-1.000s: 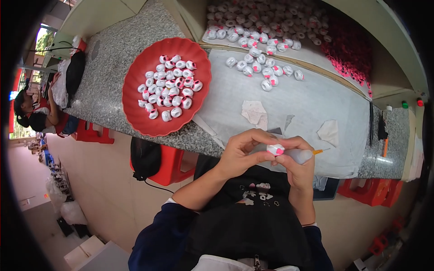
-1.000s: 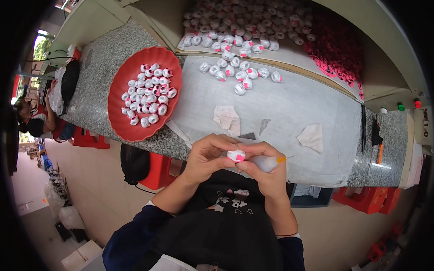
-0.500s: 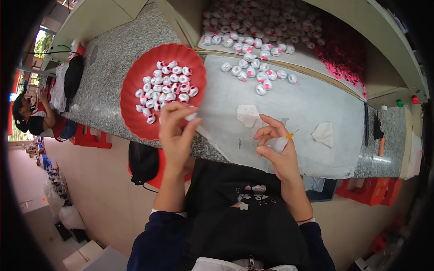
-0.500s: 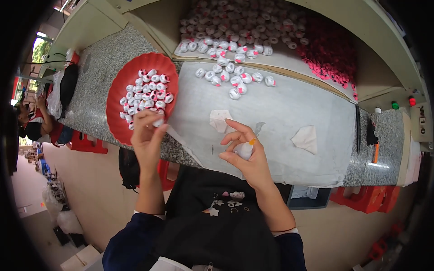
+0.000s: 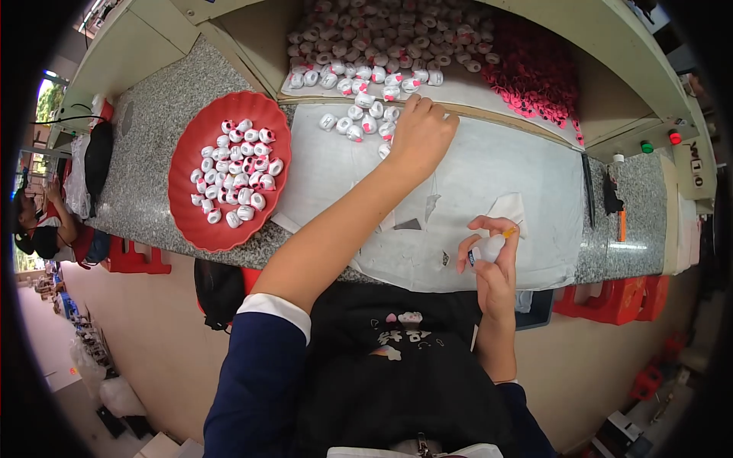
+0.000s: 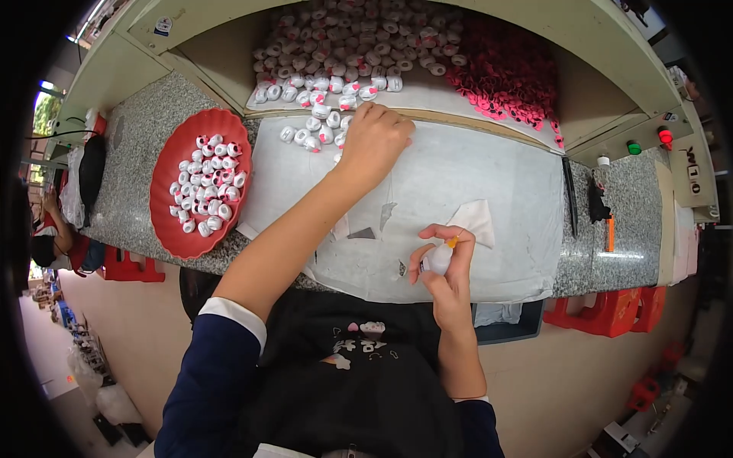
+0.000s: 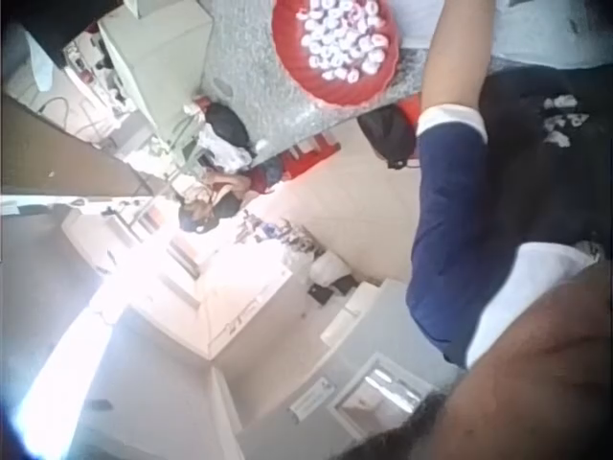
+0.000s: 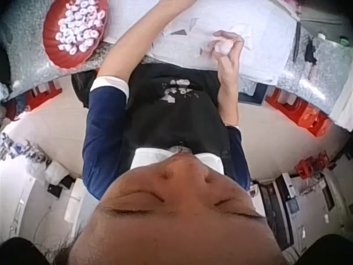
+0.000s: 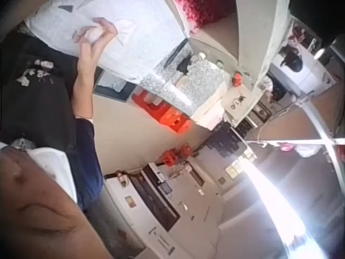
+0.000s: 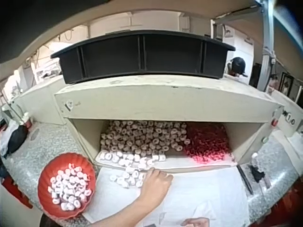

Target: Assembling small plastic toy figurines by applying glue to the heads and attaching them.

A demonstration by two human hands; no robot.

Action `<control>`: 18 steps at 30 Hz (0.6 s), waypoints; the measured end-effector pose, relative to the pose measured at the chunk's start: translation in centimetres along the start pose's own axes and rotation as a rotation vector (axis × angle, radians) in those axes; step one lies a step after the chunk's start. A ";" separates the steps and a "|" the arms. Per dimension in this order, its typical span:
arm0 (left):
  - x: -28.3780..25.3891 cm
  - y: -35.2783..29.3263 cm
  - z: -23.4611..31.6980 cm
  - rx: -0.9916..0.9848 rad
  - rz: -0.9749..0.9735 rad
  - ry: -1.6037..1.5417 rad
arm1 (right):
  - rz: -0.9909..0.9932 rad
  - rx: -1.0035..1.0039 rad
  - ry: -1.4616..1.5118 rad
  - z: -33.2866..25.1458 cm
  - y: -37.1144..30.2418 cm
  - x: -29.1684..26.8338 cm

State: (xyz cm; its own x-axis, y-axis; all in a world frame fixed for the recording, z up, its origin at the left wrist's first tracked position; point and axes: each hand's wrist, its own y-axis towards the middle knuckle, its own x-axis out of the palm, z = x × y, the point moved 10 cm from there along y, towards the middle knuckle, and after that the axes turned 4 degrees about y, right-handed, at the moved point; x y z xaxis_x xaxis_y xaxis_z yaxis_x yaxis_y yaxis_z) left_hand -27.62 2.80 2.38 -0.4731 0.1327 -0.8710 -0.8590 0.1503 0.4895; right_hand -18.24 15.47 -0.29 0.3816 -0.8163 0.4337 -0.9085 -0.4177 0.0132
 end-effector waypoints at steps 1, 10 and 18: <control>0.3 -0.3 -0.1 -0.002 0.000 0.003 | -0.040 -0.002 -0.007 -0.2 -0.1 0.0; -5.1 -9.0 -1.6 -0.567 -0.099 -1.492 | 0.162 -0.094 -0.199 -3.5 -0.1 -0.4; -6.2 -14.4 -1.1 -0.766 0.158 -1.861 | 0.157 -0.417 -0.106 -7.0 -1.0 2.0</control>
State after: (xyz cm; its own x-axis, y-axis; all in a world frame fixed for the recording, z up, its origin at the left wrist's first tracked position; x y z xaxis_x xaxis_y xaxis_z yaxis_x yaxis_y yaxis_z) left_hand -12.55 -1.23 0.73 -0.2293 0.8283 0.5113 -0.9653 -0.2611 -0.0099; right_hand -17.75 17.07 6.82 0.2291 -0.9023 0.3652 -0.9395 -0.1067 0.3256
